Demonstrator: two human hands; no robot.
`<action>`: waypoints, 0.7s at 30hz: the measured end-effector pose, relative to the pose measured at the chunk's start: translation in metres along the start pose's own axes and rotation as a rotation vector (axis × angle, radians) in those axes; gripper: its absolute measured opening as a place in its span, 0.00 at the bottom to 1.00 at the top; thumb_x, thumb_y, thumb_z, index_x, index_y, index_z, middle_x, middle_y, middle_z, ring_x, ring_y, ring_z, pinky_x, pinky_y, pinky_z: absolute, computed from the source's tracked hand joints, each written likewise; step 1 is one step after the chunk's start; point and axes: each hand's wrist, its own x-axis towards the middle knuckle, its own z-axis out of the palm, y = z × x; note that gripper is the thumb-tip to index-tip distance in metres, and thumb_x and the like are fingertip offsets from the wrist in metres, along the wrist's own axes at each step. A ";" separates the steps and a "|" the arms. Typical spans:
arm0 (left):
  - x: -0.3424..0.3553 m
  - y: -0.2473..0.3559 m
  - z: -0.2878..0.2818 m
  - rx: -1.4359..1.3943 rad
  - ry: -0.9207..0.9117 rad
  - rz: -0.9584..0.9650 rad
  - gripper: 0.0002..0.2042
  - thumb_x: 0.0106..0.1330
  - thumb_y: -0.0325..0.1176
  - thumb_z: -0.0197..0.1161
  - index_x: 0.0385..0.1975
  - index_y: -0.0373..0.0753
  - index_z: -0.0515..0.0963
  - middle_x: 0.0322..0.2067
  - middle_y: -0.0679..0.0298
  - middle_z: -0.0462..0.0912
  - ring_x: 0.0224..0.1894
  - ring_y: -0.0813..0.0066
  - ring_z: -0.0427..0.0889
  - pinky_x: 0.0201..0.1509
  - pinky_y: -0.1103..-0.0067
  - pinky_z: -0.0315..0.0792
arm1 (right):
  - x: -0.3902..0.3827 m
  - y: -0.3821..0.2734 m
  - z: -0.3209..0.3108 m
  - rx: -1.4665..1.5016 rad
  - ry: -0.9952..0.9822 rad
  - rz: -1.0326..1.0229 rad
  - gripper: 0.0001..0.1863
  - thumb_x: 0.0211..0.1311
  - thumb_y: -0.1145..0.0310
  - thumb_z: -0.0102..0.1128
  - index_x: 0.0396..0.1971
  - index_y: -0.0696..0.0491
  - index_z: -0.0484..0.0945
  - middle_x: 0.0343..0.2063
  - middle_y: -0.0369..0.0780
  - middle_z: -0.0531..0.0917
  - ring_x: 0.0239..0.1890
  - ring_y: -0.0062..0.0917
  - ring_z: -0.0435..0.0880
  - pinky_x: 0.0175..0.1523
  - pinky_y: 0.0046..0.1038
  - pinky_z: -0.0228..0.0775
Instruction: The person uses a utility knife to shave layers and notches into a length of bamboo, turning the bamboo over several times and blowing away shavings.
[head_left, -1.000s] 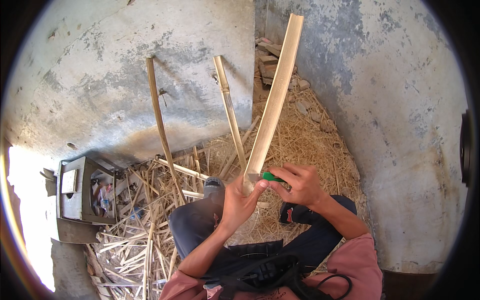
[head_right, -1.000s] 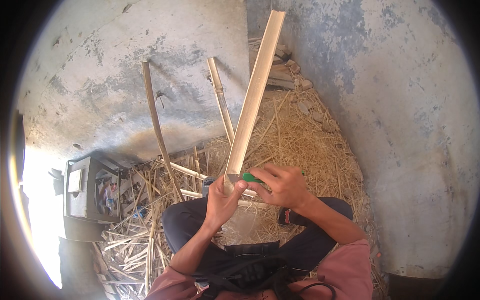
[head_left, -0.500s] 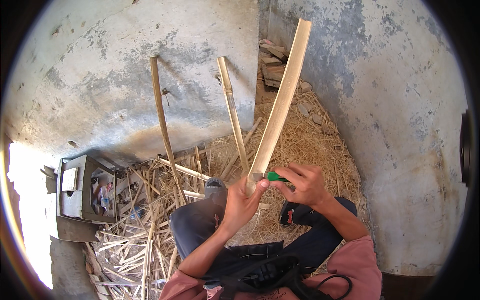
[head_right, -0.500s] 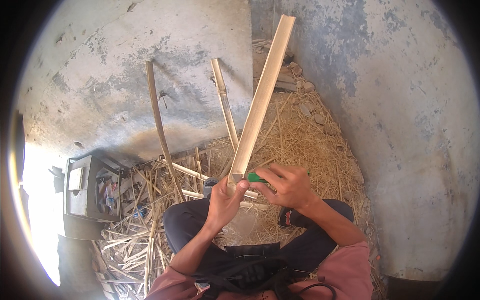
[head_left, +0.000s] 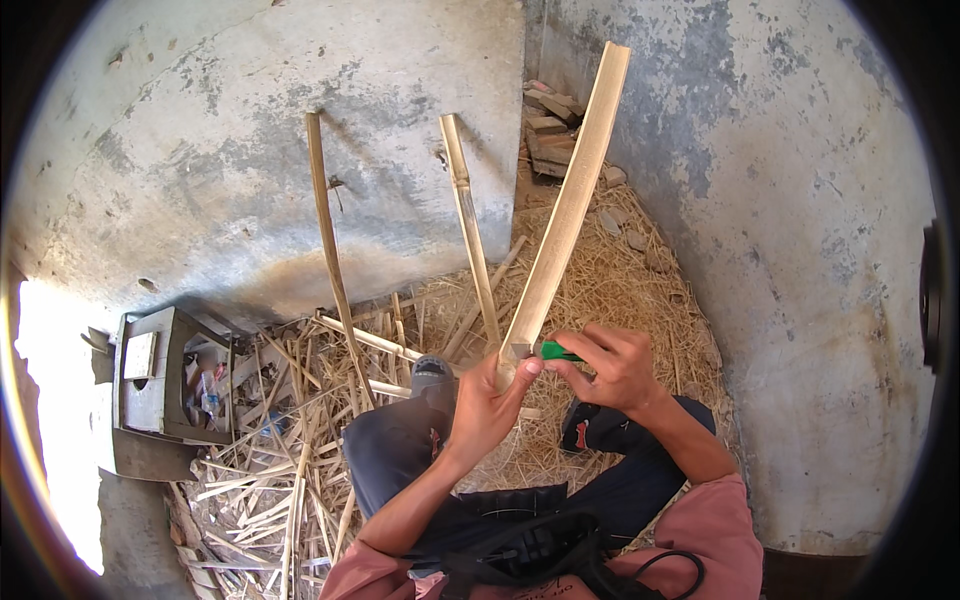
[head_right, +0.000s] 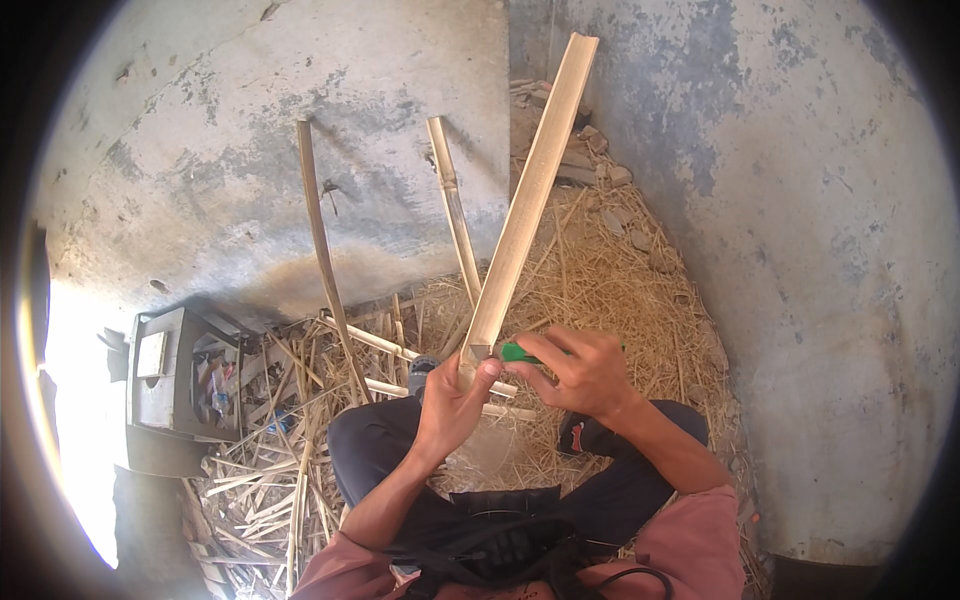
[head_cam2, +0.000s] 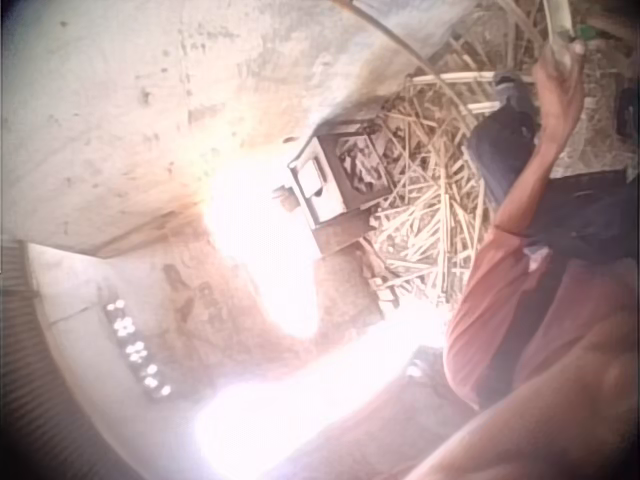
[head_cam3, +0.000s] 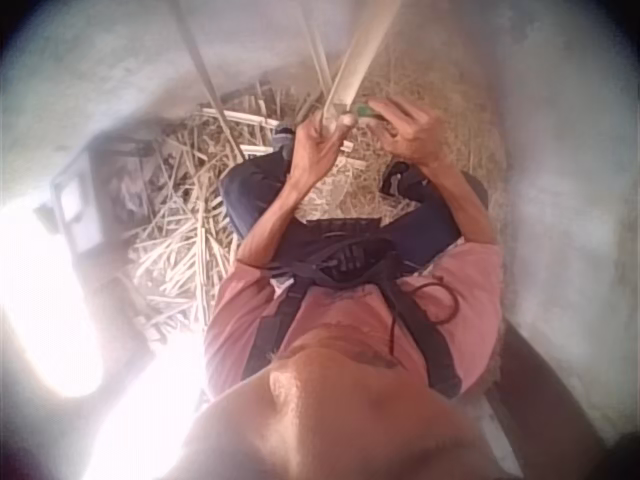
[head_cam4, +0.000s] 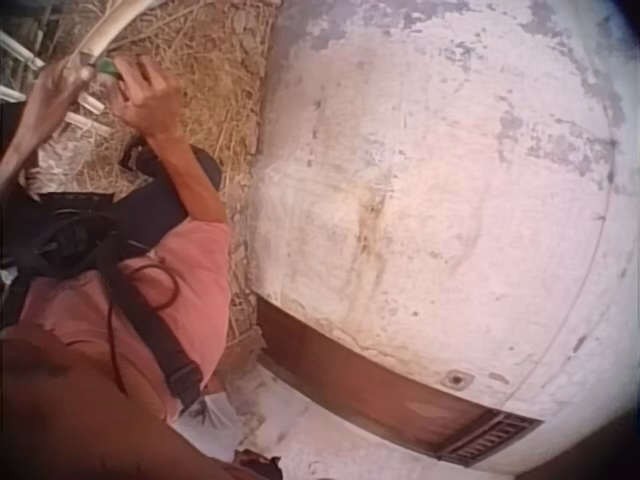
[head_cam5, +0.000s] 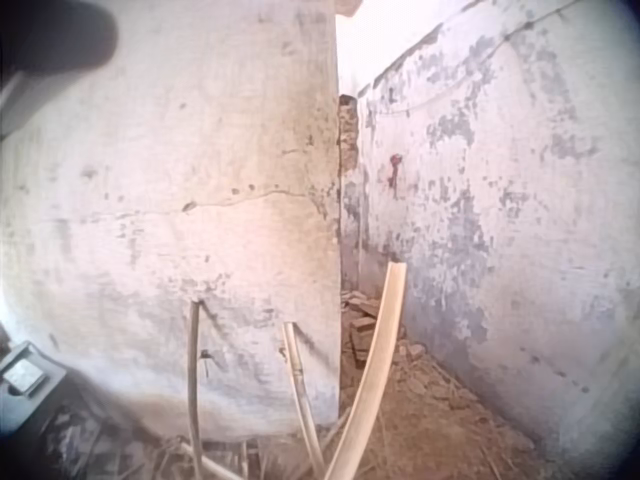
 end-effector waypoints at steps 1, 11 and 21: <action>0.000 -0.001 0.000 -0.002 0.000 -0.005 0.18 0.80 0.47 0.65 0.46 0.34 0.82 0.24 0.74 0.76 0.27 0.89 0.70 0.29 0.82 0.66 | 0.000 0.000 0.000 0.001 0.005 -0.001 0.15 0.58 0.57 0.79 0.41 0.47 0.90 0.21 0.32 0.81 0.18 0.24 0.80 0.23 0.29 0.70; -0.010 -0.002 -0.006 0.164 -0.088 -0.265 0.20 0.78 0.47 0.67 0.45 0.31 0.83 0.23 0.73 0.77 0.27 0.87 0.73 0.29 0.79 0.69 | 0.015 0.059 -0.009 0.055 0.329 0.249 0.16 0.71 0.55 0.71 0.43 0.53 0.90 0.21 0.37 0.85 0.19 0.20 0.80 0.23 0.27 0.68; -0.003 -0.004 0.001 0.033 -0.085 -0.133 0.18 0.76 0.44 0.70 0.46 0.32 0.81 0.28 0.70 0.81 0.32 0.87 0.75 0.35 0.80 0.71 | 0.003 0.075 -0.030 0.148 0.149 0.346 0.15 0.74 0.56 0.68 0.41 0.55 0.86 0.25 0.39 0.85 0.23 0.22 0.83 0.28 0.29 0.72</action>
